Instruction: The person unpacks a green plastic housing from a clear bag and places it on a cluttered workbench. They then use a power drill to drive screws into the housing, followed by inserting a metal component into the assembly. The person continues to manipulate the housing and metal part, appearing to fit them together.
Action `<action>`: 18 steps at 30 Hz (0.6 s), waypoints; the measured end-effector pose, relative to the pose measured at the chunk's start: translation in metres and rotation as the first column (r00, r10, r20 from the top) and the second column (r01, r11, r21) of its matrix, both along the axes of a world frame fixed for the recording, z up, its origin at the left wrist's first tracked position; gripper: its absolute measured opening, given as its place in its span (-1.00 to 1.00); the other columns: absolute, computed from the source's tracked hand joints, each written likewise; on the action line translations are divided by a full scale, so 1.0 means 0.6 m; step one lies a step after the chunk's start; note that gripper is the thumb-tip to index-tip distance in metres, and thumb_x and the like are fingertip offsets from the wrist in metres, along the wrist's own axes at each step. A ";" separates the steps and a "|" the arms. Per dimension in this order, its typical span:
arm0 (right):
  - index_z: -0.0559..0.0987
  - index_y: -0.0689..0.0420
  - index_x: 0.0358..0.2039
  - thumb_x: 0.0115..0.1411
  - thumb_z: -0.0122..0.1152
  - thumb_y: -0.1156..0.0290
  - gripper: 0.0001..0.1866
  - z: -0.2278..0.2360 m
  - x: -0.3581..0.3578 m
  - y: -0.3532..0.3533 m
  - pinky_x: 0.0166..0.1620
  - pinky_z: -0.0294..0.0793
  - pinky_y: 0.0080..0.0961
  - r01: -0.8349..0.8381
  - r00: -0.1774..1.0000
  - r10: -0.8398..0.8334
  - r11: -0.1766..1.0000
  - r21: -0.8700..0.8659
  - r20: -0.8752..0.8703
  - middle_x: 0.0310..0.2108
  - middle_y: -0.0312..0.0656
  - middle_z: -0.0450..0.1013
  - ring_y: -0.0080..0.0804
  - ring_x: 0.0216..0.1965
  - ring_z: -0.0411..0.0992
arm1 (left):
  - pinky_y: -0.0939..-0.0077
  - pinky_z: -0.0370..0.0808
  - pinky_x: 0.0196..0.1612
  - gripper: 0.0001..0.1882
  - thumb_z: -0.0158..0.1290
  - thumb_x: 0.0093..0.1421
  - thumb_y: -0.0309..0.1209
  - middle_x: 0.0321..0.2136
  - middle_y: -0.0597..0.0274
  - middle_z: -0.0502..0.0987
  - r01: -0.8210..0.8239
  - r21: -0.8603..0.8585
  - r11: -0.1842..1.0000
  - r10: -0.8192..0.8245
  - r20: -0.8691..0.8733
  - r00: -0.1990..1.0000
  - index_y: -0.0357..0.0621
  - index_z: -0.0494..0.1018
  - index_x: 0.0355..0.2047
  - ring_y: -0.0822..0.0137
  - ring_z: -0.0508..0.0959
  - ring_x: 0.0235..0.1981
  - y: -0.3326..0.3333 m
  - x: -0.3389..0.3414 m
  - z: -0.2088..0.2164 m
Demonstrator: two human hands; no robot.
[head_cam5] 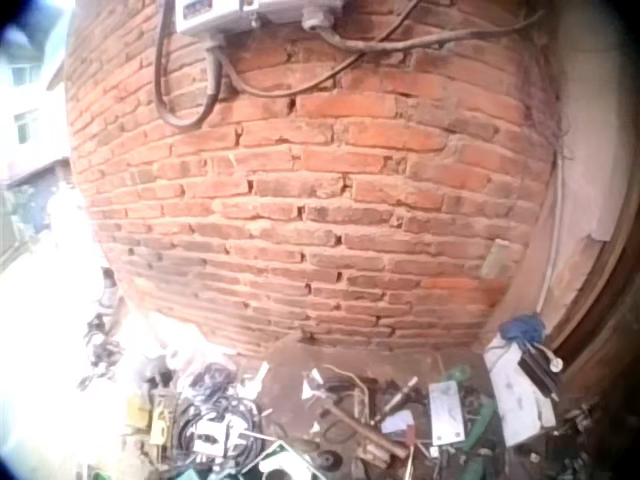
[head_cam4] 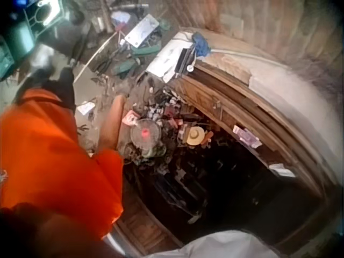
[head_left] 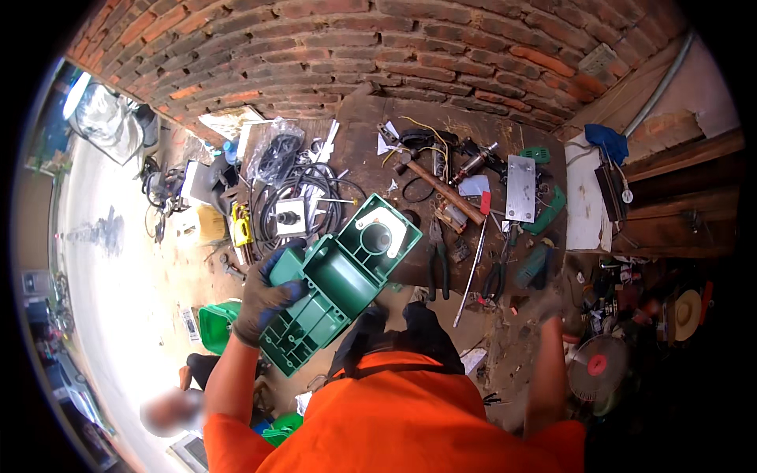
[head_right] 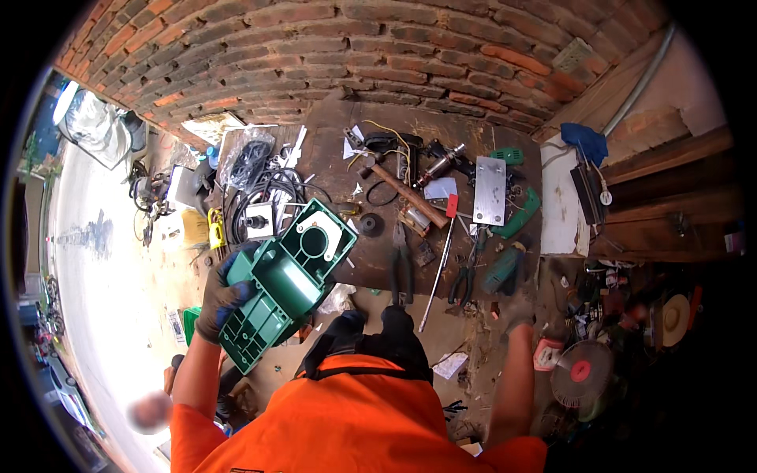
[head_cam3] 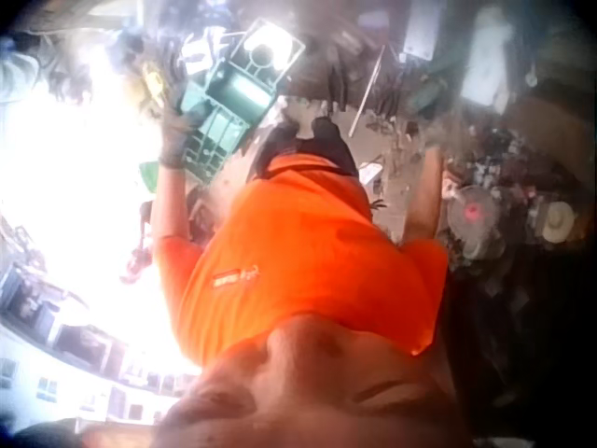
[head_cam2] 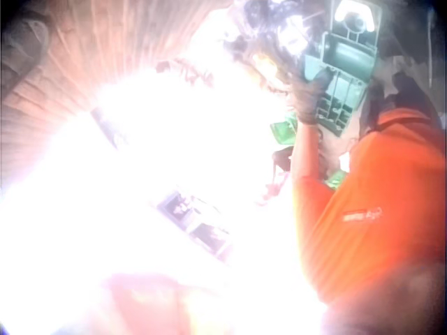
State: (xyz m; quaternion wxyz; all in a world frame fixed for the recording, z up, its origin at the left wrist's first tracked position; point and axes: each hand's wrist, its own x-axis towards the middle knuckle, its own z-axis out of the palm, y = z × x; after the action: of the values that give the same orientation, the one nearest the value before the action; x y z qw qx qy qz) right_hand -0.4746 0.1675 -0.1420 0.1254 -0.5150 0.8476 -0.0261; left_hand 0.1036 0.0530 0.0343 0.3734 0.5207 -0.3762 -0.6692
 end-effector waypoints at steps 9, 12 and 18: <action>0.29 0.09 0.40 0.23 0.38 0.25 -0.23 0.235 0.184 -0.094 0.21 0.41 -0.38 0.162 0.595 0.191 0.923 -0.349 0.780 0.16 -0.10 0.44 -0.34 0.14 0.42 | 0.50 0.54 0.03 -0.17 0.36 -0.06 -0.38 -0.05 0.23 0.59 -0.029 -0.061 0.998 0.036 0.128 0.991 -0.33 0.39 0.26 0.42 0.57 -0.08 0.045 -0.005 -0.009; 0.40 0.15 0.32 0.25 0.41 0.18 -0.30 0.312 0.336 -0.152 0.03 0.53 -0.52 0.015 0.160 0.325 0.943 -0.331 0.932 0.08 -0.21 0.50 -0.52 -0.06 0.51 | 0.48 0.52 0.06 -0.15 0.36 -0.08 -0.42 -0.04 0.23 0.59 0.026 -0.151 0.988 0.002 0.181 0.983 -0.33 0.37 0.28 0.41 0.57 -0.06 0.058 -0.010 -0.006; 0.62 0.18 0.03 0.28 0.35 0.10 -0.54 0.259 0.457 -0.196 -0.24 0.56 -0.51 -0.405 0.387 0.612 0.785 -0.469 0.690 -0.29 -0.19 0.59 -0.55 -0.31 0.57 | 0.47 0.50 0.09 -0.12 0.40 -0.09 -0.50 -0.04 0.21 0.59 0.027 -0.181 0.983 0.036 0.339 0.940 -0.34 0.35 0.29 0.41 0.55 -0.03 0.108 -0.016 0.021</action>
State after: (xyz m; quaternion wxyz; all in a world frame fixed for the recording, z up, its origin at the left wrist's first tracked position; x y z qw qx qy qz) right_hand -0.2003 0.0500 0.0131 0.4436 -0.6881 0.4802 -0.3149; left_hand 0.0941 0.1176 0.0467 0.3504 0.5930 -0.4936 -0.5309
